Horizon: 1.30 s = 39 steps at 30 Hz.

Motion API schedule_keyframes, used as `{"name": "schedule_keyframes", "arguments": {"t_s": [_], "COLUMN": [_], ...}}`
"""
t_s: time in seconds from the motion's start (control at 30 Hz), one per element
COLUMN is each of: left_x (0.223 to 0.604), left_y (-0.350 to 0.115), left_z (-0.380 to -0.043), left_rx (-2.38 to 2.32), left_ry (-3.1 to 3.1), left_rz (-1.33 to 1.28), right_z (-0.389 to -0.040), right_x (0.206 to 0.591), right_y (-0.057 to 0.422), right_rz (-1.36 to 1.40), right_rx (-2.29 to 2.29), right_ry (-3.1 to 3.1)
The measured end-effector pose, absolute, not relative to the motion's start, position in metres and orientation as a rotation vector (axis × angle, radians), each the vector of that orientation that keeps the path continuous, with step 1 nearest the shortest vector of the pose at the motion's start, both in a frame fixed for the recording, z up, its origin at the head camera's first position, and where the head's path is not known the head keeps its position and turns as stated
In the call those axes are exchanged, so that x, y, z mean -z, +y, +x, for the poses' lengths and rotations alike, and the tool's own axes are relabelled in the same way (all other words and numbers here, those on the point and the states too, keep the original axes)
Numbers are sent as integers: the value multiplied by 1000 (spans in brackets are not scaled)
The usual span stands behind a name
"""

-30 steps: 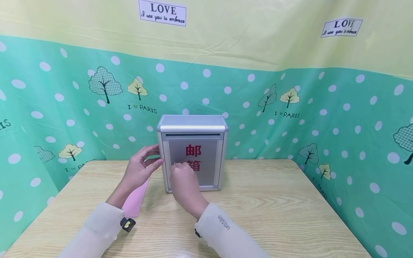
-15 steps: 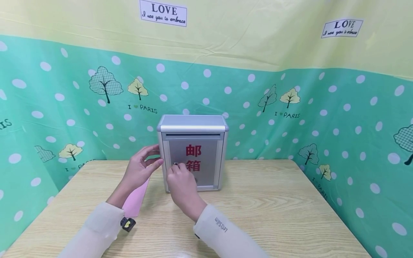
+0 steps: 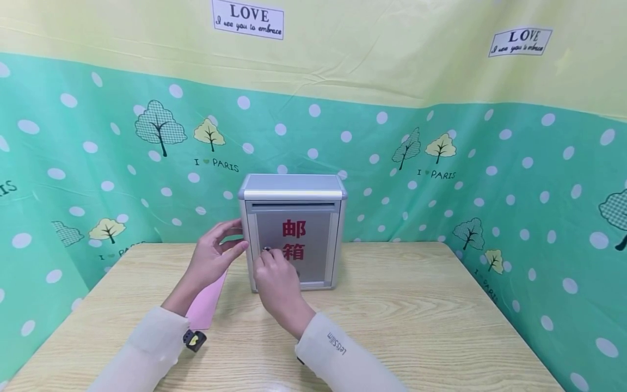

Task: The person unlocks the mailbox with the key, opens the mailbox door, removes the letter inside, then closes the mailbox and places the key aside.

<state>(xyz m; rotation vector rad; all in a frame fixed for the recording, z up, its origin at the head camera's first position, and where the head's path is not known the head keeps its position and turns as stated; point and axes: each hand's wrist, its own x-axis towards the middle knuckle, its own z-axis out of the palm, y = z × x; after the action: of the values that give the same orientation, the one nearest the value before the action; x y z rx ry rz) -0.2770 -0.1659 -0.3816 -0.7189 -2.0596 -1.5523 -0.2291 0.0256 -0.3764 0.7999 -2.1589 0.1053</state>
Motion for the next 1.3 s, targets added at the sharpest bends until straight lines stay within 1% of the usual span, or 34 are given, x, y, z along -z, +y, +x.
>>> {"name": "schedule_keyframes", "arguments": {"t_s": [1.3], "left_x": [382], "left_y": [-166], "left_z": [-277], "left_rx": [1532], "left_ry": [-2065], "left_rz": [-710], "right_z": [-222], "right_x": [384], "right_y": [23], "right_rz": [758], "right_rx": [-104], "right_ry": [-2097]}}
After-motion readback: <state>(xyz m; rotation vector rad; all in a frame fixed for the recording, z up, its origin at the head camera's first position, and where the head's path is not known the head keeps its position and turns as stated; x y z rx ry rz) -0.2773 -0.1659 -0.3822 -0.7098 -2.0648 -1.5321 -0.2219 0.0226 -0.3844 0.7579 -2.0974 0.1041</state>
